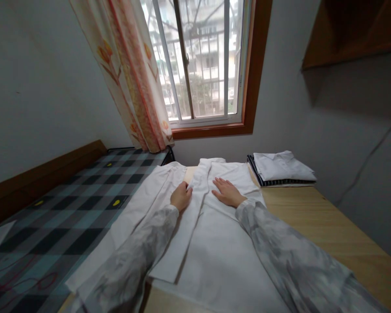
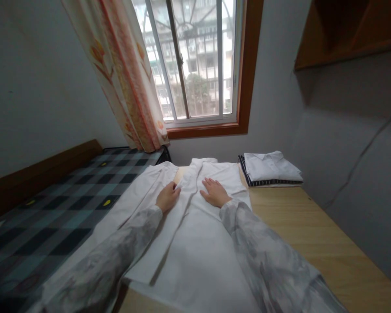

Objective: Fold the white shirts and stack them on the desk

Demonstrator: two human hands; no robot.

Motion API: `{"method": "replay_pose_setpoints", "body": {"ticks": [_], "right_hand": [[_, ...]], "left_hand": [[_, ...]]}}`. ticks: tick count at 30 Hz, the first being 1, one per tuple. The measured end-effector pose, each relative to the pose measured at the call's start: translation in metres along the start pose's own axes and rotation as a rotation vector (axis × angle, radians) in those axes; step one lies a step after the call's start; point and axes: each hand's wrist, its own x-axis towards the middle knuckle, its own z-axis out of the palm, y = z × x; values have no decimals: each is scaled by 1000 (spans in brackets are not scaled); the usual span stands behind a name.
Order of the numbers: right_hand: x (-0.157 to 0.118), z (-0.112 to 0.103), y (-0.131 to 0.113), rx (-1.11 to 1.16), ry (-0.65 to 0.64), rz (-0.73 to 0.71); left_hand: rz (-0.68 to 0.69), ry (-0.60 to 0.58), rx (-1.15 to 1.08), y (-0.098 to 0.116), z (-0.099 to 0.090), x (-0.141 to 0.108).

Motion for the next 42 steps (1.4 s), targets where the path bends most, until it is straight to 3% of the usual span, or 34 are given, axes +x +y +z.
{"method": "replay_pose_setpoints", "body": {"ticks": [5,11,13,16,18,22,29,33,36,38,42], "right_hand": [[-13,-12,10,-8,-54,-11],[-31,-25,31,-40,-35,-17],[-35,-30,39,-73,59,43],[-40,-38,50,-151,214,276],[-43,-43,57,-204,247,389],[-45,-46,67,-148,237,356],[-72,-49,66,232,30,215],[-91,-64,62,365,-182,179],[-83,-79,62,398,-315,212],[-66,-86,65,322,-251,277],[-22,-89,81,-47,181,279]], "left_hand": [[-3,73,98,0,9,9],[4,5,151,2,6,22],[-21,-22,173,1,2,21],[-33,-71,206,-4,-6,19],[-6,-144,198,-9,-12,20],[47,-264,132,-18,-23,27],[86,-288,50,-30,-44,31],[107,-544,-67,-46,-63,24],[45,-685,-203,-56,-74,19],[-7,-705,-219,-59,-78,17],[-60,-729,-167,-64,-84,10]]}}
